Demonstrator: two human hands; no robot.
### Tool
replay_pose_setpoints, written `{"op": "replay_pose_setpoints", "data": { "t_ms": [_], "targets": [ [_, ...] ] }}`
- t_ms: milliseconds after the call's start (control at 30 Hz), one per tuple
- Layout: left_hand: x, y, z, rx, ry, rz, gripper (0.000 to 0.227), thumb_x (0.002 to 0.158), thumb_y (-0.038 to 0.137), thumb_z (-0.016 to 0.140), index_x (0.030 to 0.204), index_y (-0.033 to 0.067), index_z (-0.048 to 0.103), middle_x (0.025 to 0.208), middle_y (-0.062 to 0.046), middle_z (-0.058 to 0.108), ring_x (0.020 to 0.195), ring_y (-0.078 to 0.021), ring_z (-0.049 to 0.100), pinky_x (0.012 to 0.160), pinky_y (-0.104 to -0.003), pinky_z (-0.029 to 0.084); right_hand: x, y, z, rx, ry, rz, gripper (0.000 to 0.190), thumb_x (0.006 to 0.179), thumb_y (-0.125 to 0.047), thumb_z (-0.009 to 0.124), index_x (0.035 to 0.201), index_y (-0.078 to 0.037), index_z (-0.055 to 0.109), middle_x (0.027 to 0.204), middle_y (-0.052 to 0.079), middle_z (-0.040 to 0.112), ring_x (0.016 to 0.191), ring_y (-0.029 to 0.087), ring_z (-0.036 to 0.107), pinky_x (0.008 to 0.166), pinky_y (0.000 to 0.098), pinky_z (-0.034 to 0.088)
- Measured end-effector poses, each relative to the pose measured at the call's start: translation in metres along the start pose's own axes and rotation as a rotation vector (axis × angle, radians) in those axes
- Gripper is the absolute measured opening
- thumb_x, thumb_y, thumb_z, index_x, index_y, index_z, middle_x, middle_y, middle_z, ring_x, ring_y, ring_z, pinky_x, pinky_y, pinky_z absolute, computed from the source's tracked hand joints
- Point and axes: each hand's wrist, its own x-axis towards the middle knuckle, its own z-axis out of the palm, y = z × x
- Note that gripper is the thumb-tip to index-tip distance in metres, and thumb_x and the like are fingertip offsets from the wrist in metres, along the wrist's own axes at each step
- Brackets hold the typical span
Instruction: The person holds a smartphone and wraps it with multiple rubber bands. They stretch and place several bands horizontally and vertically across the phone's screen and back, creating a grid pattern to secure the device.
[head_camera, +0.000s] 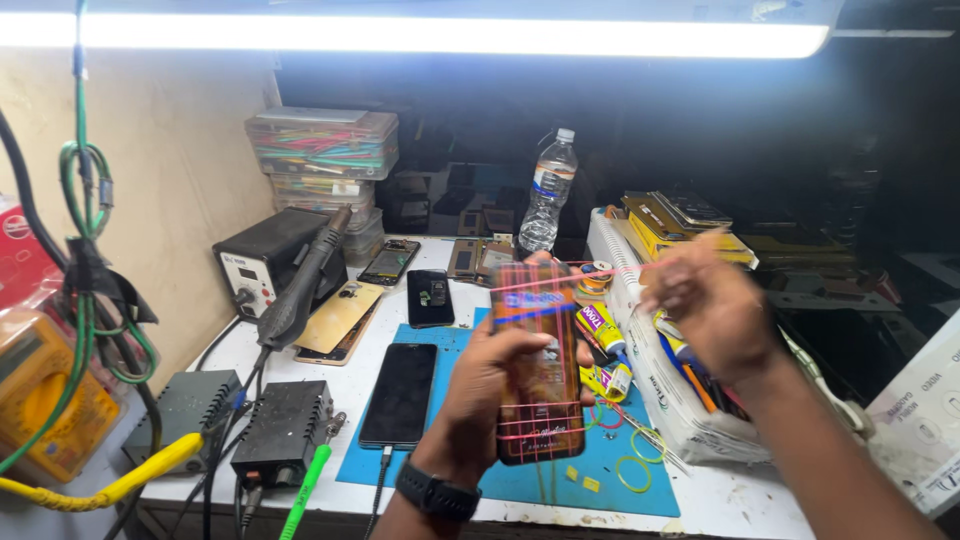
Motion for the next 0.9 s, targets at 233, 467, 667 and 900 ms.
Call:
{"op": "replay_pose_setpoints", "data": {
  "t_ms": [233, 467, 667, 900],
  "targets": [
    [-0.021, 0.000, 0.016, -0.449, -0.207, 0.130, 0.067, 0.096, 0.011, 0.051, 0.159, -0.0006, 0.035, 0.110, -0.024, 0.060, 0.094, -0.0276, 0.068, 0.081, -0.044, 0.063, -0.010, 0.000, -0.045, 0.801, 0.212, -0.060, 0.081, 0.113, -0.074, 0.049, 0.122, 0.006, 0.049, 0.096, 0.007, 0.048, 0.090, 0.020, 0.049, 0.102, 0.0416, 0.054],
    [-0.020, -0.013, 0.013, 0.504, -0.179, 0.254, 0.079, 0.083, 0.002, 0.053, 0.158, 0.0059, 0.029, 0.142, -0.022, 0.060, 0.107, -0.0304, 0.066, 0.089, -0.044, 0.057, 0.015, -0.063, 0.005, 0.851, -0.267, 0.329, 0.146, 0.085, -0.097, 0.038, 0.147, 0.035, 0.025, 0.114, 0.024, 0.052, 0.080, 0.020, 0.056, 0.071, 0.0322, 0.062],
    [0.017, -0.015, -0.013, 1.391, 0.070, 0.332, 0.073, 0.085, 0.006, 0.058, 0.145, 0.0039, 0.016, 0.139, -0.020, 0.061, 0.117, -0.0424, 0.064, 0.098, -0.049, 0.051, 0.002, -0.095, 0.049, -0.245, -0.645, 0.211, 0.119, 0.088, -0.090, 0.031, 0.123, 0.018, 0.069, 0.092, 0.022, 0.072, 0.089, 0.030, 0.072, 0.090, 0.0445, 0.059],
    [0.034, -0.006, -0.028, 0.900, 0.083, 0.156, 0.084, 0.079, 0.002, 0.051, 0.156, 0.0160, 0.023, 0.117, -0.011, 0.059, 0.084, -0.0213, 0.063, 0.064, -0.035, 0.054, 0.010, -0.064, 0.073, -0.772, -0.530, 0.049, 0.096, 0.090, -0.081, 0.034, 0.121, 0.001, 0.073, 0.104, 0.012, 0.075, 0.101, 0.021, 0.069, 0.094, 0.0375, 0.054]
  ]
}}
